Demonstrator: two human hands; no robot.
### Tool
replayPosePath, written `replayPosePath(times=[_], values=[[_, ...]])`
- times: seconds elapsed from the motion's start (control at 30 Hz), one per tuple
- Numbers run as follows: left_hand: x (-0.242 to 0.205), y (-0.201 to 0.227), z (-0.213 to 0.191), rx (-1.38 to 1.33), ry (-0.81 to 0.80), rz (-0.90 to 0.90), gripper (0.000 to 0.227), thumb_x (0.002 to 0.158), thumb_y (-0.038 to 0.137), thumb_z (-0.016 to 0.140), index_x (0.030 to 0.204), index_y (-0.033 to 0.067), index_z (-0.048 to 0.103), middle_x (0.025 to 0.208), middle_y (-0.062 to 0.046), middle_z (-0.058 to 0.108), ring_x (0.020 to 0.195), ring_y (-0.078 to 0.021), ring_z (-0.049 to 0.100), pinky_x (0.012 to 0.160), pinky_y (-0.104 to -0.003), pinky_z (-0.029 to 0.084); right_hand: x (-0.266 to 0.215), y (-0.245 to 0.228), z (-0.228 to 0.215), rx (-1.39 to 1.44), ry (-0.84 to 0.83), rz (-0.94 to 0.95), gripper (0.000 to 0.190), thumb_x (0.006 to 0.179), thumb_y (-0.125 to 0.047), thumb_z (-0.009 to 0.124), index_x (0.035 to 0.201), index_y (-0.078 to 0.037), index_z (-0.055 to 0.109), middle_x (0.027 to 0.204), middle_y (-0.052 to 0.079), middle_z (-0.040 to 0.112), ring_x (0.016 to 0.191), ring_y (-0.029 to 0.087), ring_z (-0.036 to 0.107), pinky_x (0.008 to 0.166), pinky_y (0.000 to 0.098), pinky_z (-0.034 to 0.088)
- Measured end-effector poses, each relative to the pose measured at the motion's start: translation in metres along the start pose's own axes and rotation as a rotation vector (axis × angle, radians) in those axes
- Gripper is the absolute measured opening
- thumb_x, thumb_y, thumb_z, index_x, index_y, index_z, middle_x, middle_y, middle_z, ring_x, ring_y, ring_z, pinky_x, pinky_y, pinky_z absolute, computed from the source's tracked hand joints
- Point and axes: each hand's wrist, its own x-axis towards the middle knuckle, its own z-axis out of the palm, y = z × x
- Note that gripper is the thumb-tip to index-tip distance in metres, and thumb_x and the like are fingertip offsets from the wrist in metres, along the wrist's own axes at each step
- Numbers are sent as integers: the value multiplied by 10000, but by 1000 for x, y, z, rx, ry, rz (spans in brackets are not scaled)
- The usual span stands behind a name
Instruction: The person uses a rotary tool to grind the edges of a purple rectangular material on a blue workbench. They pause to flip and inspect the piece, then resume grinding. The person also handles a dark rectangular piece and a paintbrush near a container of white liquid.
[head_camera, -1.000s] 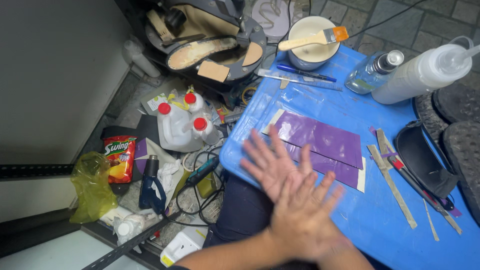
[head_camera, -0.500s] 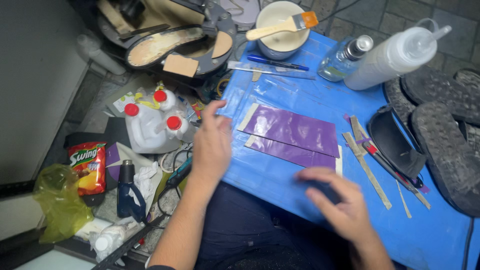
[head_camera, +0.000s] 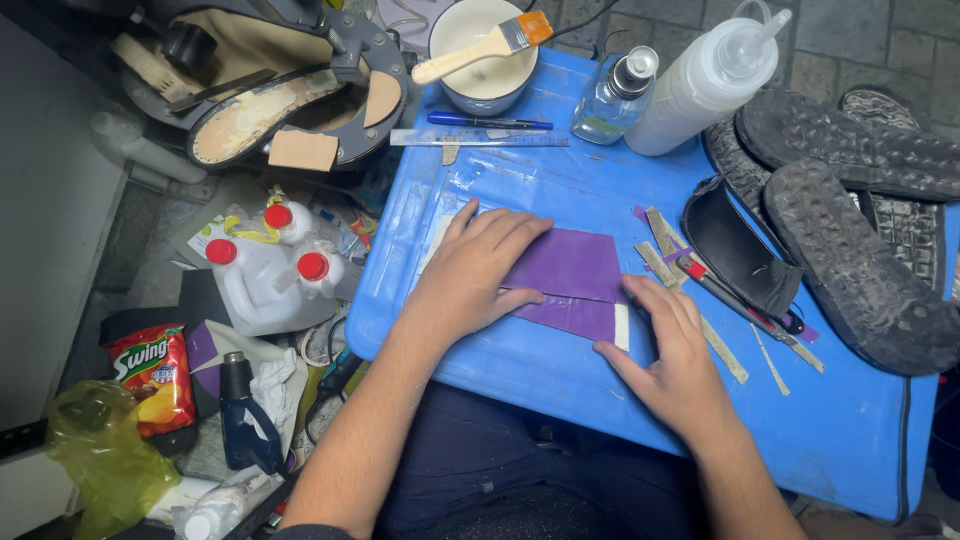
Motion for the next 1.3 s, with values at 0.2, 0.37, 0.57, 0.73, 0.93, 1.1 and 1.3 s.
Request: replayPosePath(times=[0.2, 0.37, 0.57, 0.73, 0.93, 1.1, 1.3], values=[[-39, -25, -20, 82, 401, 61, 506, 769, 336, 823, 1195, 130, 643, 1276, -128, 652, 1299, -358, 583, 1137, -531, 362, 0, -4, 6, -101, 86, -84, 666, 764, -137, 843, 1354, 2, 567, 1404, 218, 593, 1284, 394, 571, 1101, 469, 453], [-155, -130, -30, -259, 1216, -619, 141, 1145, 96, 486, 1102, 54, 614, 921, -130, 663, 846, -223, 654, 786, -336, 521, -6, -7, 7, 36, 98, 49, 580, 820, -91, 835, 1353, -26, 615, 1362, 148, 629, 1067, 264, 668, 937, 362, 534], [-269, -259, 55, 27, 58, -1443, 433, 941, 354, 527, 1094, 23, 760, 1184, -302, 685, 1136, -451, 655, 983, -527, 501, -1, -7, 30, -281, 109, -163, 643, 848, -123, 853, 1403, 11, 557, 1401, 184, 596, 1291, 343, 576, 1147, 421, 429], [-271, -265, 166, -62, 171, -1315, 570, 861, 283, 684, 1378, 72, 570, 1360, -235, 604, 1289, -399, 556, 1077, -494, 446, 6, -5, 43, -264, 82, -131, 735, 804, -151, 859, 1434, 24, 524, 1427, 198, 594, 1313, 366, 536, 1164, 426, 403], [-245, -263, 179, 118, -233, -1567, 799, 828, 355, 784, 1535, 247, 429, 1627, -154, 300, 1526, -328, 226, 1187, -570, 258, 17, -12, 43, -68, 68, -70, 730, 776, -103, 863, 1427, -26, 542, 1383, 140, 665, 1288, 287, 566, 1149, 396, 426], [-240, -263, 185, 119, -186, -1526, 614, 887, 299, 734, 1457, 172, 545, 1541, -160, 470, 1466, -333, 407, 1157, -495, 371, 18, -19, 36, 1, 67, -102, 752, 697, -98, 862, 1375, -24, 545, 1348, 146, 652, 1256, 308, 567, 1123, 400, 415], [-281, -254, 162, -216, -276, -1409, 734, 863, 371, 832, 1404, -39, 552, 1362, -284, 641, 1289, -399, 624, 1087, -431, 473, 13, -7, 40, 168, 166, -158, 603, 798, -41, 821, 1329, -4, 535, 1301, 152, 616, 1203, 271, 599, 1083, 359, 463]])
